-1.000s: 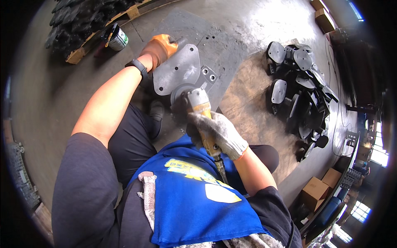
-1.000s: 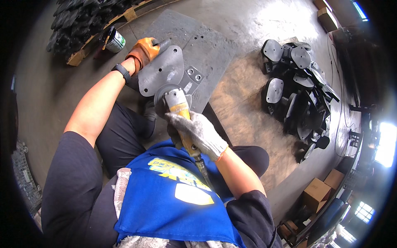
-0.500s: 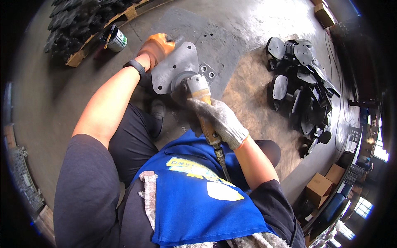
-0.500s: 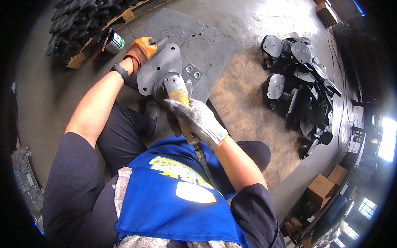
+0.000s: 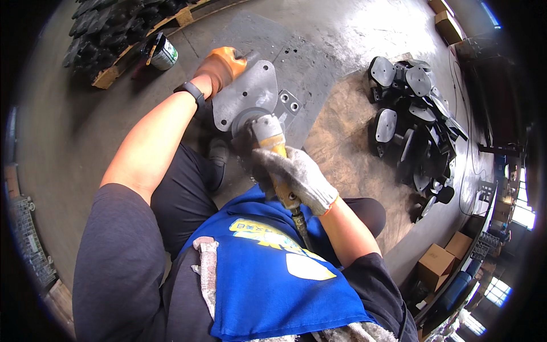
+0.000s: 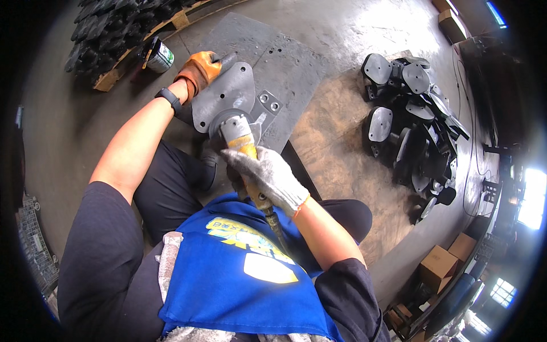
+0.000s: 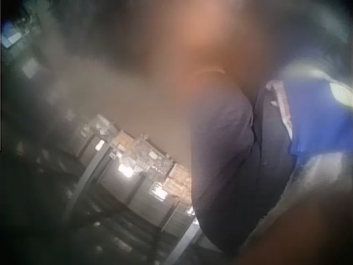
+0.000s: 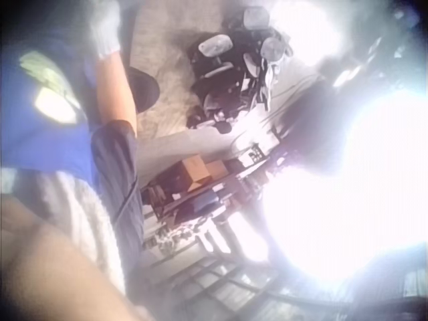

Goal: The person uses a handheld angle grinder to smooth the surface of metal parts. They hold each part with a gloved hand, grind it, and then place it on a pile of finished parts before picking up the next one.

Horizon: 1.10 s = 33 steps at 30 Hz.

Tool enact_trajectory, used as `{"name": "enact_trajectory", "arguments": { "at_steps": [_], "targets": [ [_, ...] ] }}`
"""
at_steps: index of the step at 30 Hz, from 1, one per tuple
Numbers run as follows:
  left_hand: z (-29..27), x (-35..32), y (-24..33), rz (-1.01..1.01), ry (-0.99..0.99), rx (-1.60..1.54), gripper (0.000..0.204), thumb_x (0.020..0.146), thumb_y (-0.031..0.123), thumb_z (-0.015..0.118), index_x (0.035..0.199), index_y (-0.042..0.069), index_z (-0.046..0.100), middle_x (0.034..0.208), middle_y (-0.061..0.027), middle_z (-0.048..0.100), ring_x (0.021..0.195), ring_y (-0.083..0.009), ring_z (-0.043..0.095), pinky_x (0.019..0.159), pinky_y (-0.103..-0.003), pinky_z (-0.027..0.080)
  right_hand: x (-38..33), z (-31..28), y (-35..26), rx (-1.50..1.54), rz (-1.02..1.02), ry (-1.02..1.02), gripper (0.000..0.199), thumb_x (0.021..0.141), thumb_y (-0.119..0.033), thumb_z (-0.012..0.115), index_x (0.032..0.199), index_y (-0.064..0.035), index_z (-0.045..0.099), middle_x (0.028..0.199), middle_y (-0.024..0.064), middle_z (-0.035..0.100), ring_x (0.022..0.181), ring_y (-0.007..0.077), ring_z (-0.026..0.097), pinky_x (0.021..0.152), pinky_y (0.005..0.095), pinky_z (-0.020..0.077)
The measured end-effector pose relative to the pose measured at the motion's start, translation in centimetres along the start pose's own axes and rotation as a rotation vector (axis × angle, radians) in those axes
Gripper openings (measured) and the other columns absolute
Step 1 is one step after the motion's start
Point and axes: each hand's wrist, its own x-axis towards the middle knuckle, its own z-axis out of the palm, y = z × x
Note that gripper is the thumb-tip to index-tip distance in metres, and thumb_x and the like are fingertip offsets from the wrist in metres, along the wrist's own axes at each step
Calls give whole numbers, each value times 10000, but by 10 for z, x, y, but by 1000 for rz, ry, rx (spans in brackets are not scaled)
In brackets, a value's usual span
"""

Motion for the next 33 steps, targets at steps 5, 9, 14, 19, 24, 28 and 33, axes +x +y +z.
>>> {"name": "enact_trajectory", "arguments": {
  "at_steps": [5, 9, 14, 19, 24, 28, 33],
  "targets": [
    [-3, -7, 6, 13, 29, 43, 501, 868, 409, 599, 1179, 22, 664, 1166, -227, 664, 1088, -382, 637, 932, -403, 513, -8, 5, 1, -23, -12, 88, 398, 934, -433, 658, 917, -37, 625, 681, 51, 619, 522, 140, 588, 506, 262, 474],
    [-4, -7, 6, 2, 23, 44, 512, 864, 414, 596, 1192, 26, 660, 1158, -230, 667, 1084, -383, 638, 931, -403, 513, -7, 4, -4, -56, 71, 91, 381, 930, -344, 678, 1096, -4, 632, 801, 60, 651, 613, 133, 623, 524, 253, 506],
    [-5, -8, 8, -9, 1, 15, 508, 860, 402, 596, 1199, 29, 658, 1152, -233, 669, 1076, -386, 641, 923, -403, 514, -6, -4, 0, -27, 21, 20, 362, 932, -349, 674, 1048, -10, 625, 775, 62, 640, 593, 149, 616, 536, 275, 500],
    [-1, -2, 0, 12, 14, -3, 514, 861, 412, 597, 1196, 28, 659, 1144, -230, 672, 1061, -388, 645, 913, -402, 516, 3, 0, -2, -137, -2, 118, 420, 914, -382, 694, 1040, 11, 616, 756, 81, 635, 570, 160, 612, 515, 275, 498],
    [-1, -5, 3, 33, 5, -18, 493, 871, 405, 591, 1169, 20, 668, 1133, -231, 674, 1055, -396, 643, 912, -402, 516, -2, -1, -8, 98, 10, 27, 412, 922, -376, 683, 1064, 3, 609, 764, 77, 628, 558, 179, 616, 495, 294, 515],
    [0, -5, 2, 22, 35, 16, 486, 872, 418, 591, 1144, 25, 680, 1110, -231, 679, 1042, -398, 646, 899, -405, 518, -5, -1, -17, 33, 31, 20, 409, 915, -379, 691, 1045, 0, 605, 783, 78, 628, 573, 185, 622, 490, 309, 519],
    [0, -5, 3, 32, 55, 10, 500, 867, 438, 595, 1123, 18, 686, 1084, -229, 686, 1020, -392, 657, 882, -409, 522, 3, -7, -5, 170, -23, 36, 402, 912, -367, 699, 1032, 4, 602, 765, 93, 611, 593, 194, 633, 488, 315, 524]
  ]
}}
